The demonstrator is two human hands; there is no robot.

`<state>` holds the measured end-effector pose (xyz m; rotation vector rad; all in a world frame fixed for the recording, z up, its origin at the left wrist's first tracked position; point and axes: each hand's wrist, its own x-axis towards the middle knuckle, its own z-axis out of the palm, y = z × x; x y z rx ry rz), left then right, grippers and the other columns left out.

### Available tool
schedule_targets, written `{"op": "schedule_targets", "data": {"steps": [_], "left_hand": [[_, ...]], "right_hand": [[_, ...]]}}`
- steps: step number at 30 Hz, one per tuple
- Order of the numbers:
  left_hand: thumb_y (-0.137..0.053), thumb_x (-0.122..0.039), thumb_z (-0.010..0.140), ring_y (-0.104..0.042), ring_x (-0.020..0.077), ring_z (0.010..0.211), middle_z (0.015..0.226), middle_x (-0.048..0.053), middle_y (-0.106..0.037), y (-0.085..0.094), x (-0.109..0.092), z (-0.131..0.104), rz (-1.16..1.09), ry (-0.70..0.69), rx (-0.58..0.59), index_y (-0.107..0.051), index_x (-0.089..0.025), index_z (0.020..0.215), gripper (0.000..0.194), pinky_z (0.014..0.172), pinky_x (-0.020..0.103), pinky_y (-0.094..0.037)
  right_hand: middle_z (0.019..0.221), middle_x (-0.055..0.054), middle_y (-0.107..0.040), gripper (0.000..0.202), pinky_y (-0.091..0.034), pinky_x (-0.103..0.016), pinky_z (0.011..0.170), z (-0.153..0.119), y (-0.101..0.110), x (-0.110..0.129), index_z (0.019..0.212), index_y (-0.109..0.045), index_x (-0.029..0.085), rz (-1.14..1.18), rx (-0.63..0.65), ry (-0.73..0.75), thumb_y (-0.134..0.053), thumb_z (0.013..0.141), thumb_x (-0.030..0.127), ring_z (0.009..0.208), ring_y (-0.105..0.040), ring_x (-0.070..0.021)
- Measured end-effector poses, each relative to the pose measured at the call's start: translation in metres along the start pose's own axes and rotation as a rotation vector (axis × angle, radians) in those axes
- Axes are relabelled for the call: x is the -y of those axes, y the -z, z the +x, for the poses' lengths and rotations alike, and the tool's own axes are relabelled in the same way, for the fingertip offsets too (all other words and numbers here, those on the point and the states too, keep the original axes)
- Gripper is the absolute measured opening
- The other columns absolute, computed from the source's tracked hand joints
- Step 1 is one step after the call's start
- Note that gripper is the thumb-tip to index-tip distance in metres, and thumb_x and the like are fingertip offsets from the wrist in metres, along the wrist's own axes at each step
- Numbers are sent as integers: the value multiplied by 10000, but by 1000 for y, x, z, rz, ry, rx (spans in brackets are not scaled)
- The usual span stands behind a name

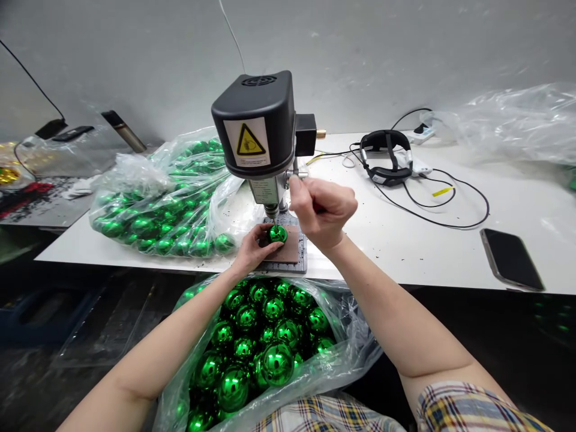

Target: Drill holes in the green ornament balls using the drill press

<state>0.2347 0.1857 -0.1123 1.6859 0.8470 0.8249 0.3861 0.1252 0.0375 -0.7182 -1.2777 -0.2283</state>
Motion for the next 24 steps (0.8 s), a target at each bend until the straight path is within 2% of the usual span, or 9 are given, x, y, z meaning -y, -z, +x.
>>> {"op": "schedule_targets", "data": {"steps": [3,8,13,15,18,20,22,24], "left_hand": [[-824,-324,716,-640,189,909,1003,72,-693,-1,-1,0,-20,9,-9,-599,-156,1165,529,827,342,-529],[-819,-327,718,-649,183,883,975,63,-696,-1,-3,-1,-26,23,-15,-595,-158,1151,516,811,333,-534],[-816,-332,718,-659,186,911,1010,70,-701,-2,-2,-2,-38,17,-28,-593,-163,1140,506,825,334,-539],[-824,-323,706,-661,182,900,998,67,-701,-4,-2,-1,-62,27,-29,-588,-163,1130,511,829,337,-539],[-851,-292,659,-660,180,907,984,62,-694,-2,-4,2,-91,52,-65,-571,-165,1070,514,832,331,-534],[-867,-281,624,-650,175,887,957,55,-681,5,-12,3,-77,79,-130,-547,-167,1011,515,802,318,-521],[-877,-301,602,-622,159,797,878,35,-653,15,-25,-2,-31,120,-173,-529,-173,942,504,725,302,-496],[-878,-344,603,-575,143,697,782,14,-615,22,-45,-16,13,160,-89,-531,-178,892,481,644,293,-457]], "right_hand": [[408,60,-328,502,-228,-259,383,-7,3,-5,463,-320,183,9,36,84,-607,872,135,363,-382,-66],[397,59,-377,443,-247,-271,384,-13,8,-12,468,-343,193,18,59,133,-603,810,81,350,-392,-84],[394,72,-363,407,-223,-270,379,-14,8,-12,481,-367,194,88,165,214,-592,781,36,333,-352,-70],[404,69,-382,402,-210,-262,381,-3,1,-8,486,-418,193,93,59,134,-594,825,68,344,-360,-67],[435,57,-444,401,-224,-259,375,26,-12,-3,500,-506,204,114,-131,-109,-618,883,167,364,-369,-68],[443,57,-437,412,-225,-263,363,46,-19,-5,514,-518,213,124,-137,-261,-645,902,264,365,-339,-68],[439,66,-380,457,-215,-268,351,62,-22,-10,534,-492,223,92,-86,-367,-640,917,423,365,-280,-66],[443,71,-335,514,-215,-277,345,70,-23,-17,555,-454,237,44,-39,-440,-588,899,595,372,-233,-68]]}}
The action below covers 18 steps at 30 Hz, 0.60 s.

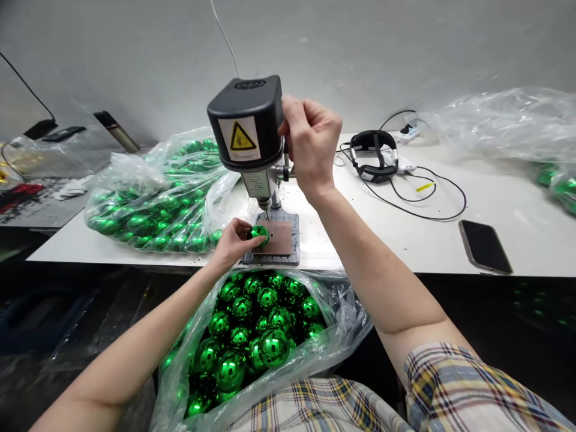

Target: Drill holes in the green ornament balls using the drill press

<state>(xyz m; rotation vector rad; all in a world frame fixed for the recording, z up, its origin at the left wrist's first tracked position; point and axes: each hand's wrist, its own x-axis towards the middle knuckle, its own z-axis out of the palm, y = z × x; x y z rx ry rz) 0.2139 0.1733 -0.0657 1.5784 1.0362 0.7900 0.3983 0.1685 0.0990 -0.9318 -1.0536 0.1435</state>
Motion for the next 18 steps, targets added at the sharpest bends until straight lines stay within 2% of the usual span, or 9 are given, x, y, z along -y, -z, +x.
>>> {"op": "schedule_targets", "data": {"steps": [2,5,8,10,11,12,14,16,18], "left_hand": [[-867,-391,631,-557,146,660,752,18,-609,2,-18,-25,29,6,196,-555,-180,904,465,599,294,-434],[-834,-437,696,-594,191,726,865,60,-659,-13,-37,-73,179,-110,458,-588,-190,1010,469,622,321,-460],[-810,-401,747,-634,263,900,999,102,-672,-39,-36,-112,424,-317,680,-618,-189,1038,409,764,376,-507],[-762,-437,796,-638,280,984,1060,114,-665,-51,-29,-121,470,-416,789,-633,-190,1058,383,826,381,-514],[-727,-460,826,-641,273,992,1066,111,-666,-52,-27,-119,462,-440,797,-636,-195,1069,371,834,372,-516],[-694,-466,853,-644,264,988,1061,105,-671,-49,-25,-112,446,-445,759,-634,-202,1081,354,836,365,-517],[-626,-389,914,-649,250,973,1042,101,-686,-35,-24,-85,437,-413,556,-625,-202,1098,262,847,364,-516],[-547,-230,937,-649,248,983,1062,121,-691,-11,-24,-46,512,-343,280,-609,-179,1124,204,878,375,-508],[-481,-82,895,-637,260,1051,1139,158,-676,17,-22,-4,713,-250,96,-602,-150,1149,290,930,382,-489]], "right_hand": [[447,64,-326,565,-208,-294,339,6,0,-3,550,-425,249,-12,11,-40,-552,850,712,373,-213,-73],[454,49,-330,615,-194,-318,334,7,0,-5,518,-414,258,21,-13,-45,-555,772,800,364,-212,-78],[463,41,-331,614,-201,-323,345,6,0,-3,523,-417,260,-13,3,-49,-540,782,803,370,-228,-84],[464,38,-331,599,-198,-324,349,5,1,-3,536,-422,258,-18,18,-51,-542,804,780,374,-232,-87],[462,37,-330,592,-194,-321,350,4,2,-4,541,-427,255,-8,21,-47,-550,812,766,376,-230,-87],[459,38,-327,584,-191,-316,354,4,3,-5,546,-432,250,2,23,-41,-556,822,749,377,-229,-85],[451,43,-321,567,-194,-303,364,3,3,-8,559,-438,240,8,29,-23,-559,852,709,383,-227,-80],[449,46,-319,547,-196,-295,371,2,3,-8,565,-448,233,7,35,-12,-562,879,667,384,-229,-77],[453,43,-332,535,-195,-296,369,0,2,-5,554,-460,229,17,24,-16,-581,889,628,380,-236,-75]]}}
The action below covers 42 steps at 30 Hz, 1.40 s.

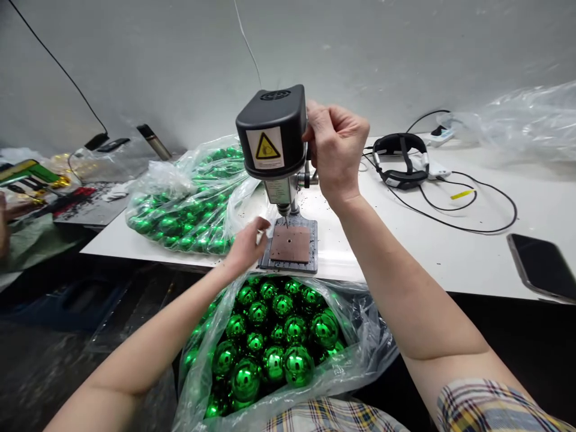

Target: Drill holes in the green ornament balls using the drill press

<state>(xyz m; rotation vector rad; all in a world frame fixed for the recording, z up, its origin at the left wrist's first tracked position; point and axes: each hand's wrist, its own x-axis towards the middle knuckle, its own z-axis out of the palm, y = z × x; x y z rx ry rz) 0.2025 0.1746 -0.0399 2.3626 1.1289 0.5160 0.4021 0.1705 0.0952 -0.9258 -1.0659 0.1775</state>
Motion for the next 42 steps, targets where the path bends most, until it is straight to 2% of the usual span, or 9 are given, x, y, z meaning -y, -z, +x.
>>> {"op": "schedule_targets", "data": {"steps": [3,7,12,21,30,33,35,39,42], "left_hand": [[-571,-56,793,-630,337,1076,1051,199,-702,22,43,41,330,141,169,-668,-137,983,228,972,460,-463],[-712,-149,711,-641,404,1004,723,169,-688,32,75,65,413,186,319,-624,-160,613,132,967,581,-422],[-748,-64,575,-651,381,961,588,104,-636,34,80,88,448,191,413,-576,-165,488,217,1039,642,-307],[-757,-28,481,-672,365,862,490,51,-576,34,88,110,369,261,449,-609,-187,446,220,974,609,-405],[-813,-34,518,-611,477,1096,842,184,-713,17,94,90,454,308,342,-613,-142,574,235,1010,784,-207],[-786,-94,631,-600,431,1140,975,170,-707,26,92,82,458,239,288,-697,-156,800,201,1083,764,-79],[-755,-191,735,-585,373,1173,1098,139,-687,34,87,74,388,122,113,-682,-201,1059,333,1127,723,-43],[-715,-355,814,-626,261,1047,1168,94,-653,43,69,52,-100,11,-405,-546,-225,1283,515,1072,517,-379],[-741,-435,780,-641,167,768,1052,71,-659,37,51,34,-734,142,-414,-556,-203,1223,533,746,321,-508]], "right_hand": [[457,36,-359,525,-198,-299,365,-3,-1,6,524,-470,224,26,-30,-21,-630,881,573,380,-255,-76],[456,36,-365,519,-206,-296,367,-4,-1,10,517,-470,221,46,-19,-20,-660,869,551,381,-273,-76],[457,33,-372,521,-215,-289,369,-3,0,6,529,-476,218,19,-25,10,-628,889,562,386,-290,-77],[429,48,-353,493,-196,-262,373,-3,-1,7,502,-502,210,68,-30,8,-684,866,487,363,-295,-73],[426,49,-358,472,-212,-253,377,-3,1,3,501,-524,207,63,-33,30,-686,866,458,376,-297,-72],[425,51,-367,475,-210,-256,373,-5,0,6,498,-521,205,69,-42,20,-699,859,458,373,-304,-68],[432,52,-382,482,-211,-256,373,-6,-1,9,503,-519,203,74,-44,21,-687,868,467,371,-313,-65],[433,46,-392,477,-215,-270,388,-7,-2,9,499,-524,200,79,-55,32,-697,869,447,381,-306,-65],[443,38,-381,479,-237,-276,403,-5,-1,3,505,-517,202,38,-61,58,-682,885,441,400,-312,-72]]}}
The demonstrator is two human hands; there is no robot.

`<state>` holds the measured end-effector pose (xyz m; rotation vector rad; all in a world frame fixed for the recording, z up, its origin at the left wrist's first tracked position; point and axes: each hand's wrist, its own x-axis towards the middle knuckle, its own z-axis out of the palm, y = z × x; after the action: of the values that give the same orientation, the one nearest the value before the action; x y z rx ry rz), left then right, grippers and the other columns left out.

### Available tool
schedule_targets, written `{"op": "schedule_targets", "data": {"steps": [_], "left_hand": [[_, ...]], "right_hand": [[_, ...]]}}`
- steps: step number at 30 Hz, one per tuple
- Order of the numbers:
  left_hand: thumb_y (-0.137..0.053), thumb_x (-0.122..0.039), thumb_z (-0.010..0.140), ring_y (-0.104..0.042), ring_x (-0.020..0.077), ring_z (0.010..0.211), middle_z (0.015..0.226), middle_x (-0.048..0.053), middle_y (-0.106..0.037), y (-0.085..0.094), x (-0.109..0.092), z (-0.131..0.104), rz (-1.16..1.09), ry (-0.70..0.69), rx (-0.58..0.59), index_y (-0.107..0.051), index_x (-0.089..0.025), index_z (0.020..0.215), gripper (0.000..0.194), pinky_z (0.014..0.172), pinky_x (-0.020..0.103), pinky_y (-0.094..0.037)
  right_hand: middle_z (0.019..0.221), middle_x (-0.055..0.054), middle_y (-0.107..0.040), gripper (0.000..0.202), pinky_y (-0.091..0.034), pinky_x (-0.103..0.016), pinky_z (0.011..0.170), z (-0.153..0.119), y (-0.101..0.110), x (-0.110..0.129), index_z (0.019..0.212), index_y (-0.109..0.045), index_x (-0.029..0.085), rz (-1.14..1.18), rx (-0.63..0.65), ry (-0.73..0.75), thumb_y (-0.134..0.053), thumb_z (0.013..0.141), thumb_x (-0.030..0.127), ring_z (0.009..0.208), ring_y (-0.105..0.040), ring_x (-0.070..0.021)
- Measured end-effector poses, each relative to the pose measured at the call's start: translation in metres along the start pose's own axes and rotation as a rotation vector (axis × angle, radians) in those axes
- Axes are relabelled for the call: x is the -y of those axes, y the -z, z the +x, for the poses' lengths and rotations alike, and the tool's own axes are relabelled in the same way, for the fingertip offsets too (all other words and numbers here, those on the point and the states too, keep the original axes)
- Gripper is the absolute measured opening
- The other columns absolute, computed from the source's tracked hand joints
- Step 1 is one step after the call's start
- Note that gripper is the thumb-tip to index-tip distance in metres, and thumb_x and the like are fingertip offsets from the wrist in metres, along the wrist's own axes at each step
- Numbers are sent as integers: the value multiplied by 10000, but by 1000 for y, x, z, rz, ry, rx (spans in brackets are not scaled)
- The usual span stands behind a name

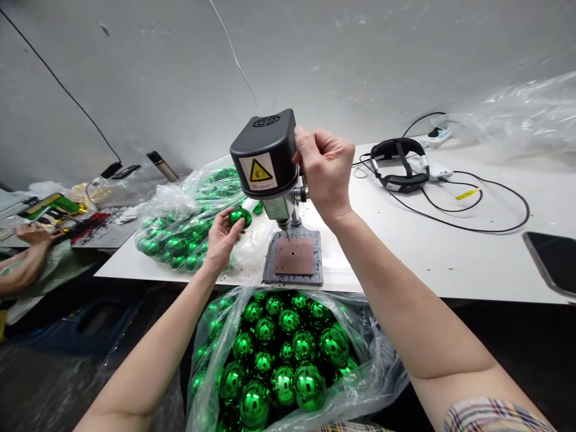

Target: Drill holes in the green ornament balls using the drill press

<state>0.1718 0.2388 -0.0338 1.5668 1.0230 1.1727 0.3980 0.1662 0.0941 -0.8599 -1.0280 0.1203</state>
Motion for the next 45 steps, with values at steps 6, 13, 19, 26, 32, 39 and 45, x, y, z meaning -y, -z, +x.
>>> {"op": "schedule_targets", "data": {"steps": [6,13,19,26,32,39,45], "left_hand": [[-740,-358,771,-670,174,776,996,107,-699,-18,3,-28,-645,643,286,-617,-149,1040,362,678,276,-518],[-781,-379,743,-653,158,773,981,87,-701,-30,17,-30,-569,631,263,-594,-154,1097,459,688,285,-519],[-885,-308,622,-649,149,820,1035,63,-682,-37,32,-35,-132,277,344,-606,-152,1137,606,801,317,-508],[-881,-297,612,-644,196,951,1090,108,-676,-46,49,-32,-100,171,415,-547,-130,1182,682,885,354,-500],[-869,-315,626,-640,201,935,1084,111,-689,-54,51,-31,-5,122,441,-588,-127,1175,644,889,376,-505],[-834,-283,658,-609,194,943,1116,86,-641,-64,45,-32,89,-24,446,-643,-166,1182,570,848,342,-500],[-856,-263,633,-590,220,1030,1098,76,-586,-77,46,-36,31,-69,401,-652,-177,1130,544,940,368,-487]], "right_hand": [[462,27,-394,500,-283,-276,408,5,3,-12,535,-507,207,-40,37,65,-642,890,531,420,-351,-82],[464,22,-412,535,-324,-281,416,7,3,-14,539,-476,204,-67,64,125,-586,899,583,421,-375,-84],[473,20,-417,546,-313,-275,424,7,2,-13,537,-468,194,-75,59,142,-572,900,588,421,-377,-75],[472,22,-401,547,-325,-276,449,6,1,-8,533,-482,198,-65,65,135,-562,891,604,439,-372,-83],[454,34,-361,569,-310,-281,456,4,0,-3,516,-477,206,-59,37,110,-579,863,646,438,-346,-88],[464,33,-391,569,-307,-289,481,2,-1,3,495,-485,207,1,14,26,-640,830,639,457,-345,-89],[470,20,-382,598,-327,-300,474,5,0,-6,523,-454,214,-105,48,111,-509,862,704,458,-352,-101]]}}
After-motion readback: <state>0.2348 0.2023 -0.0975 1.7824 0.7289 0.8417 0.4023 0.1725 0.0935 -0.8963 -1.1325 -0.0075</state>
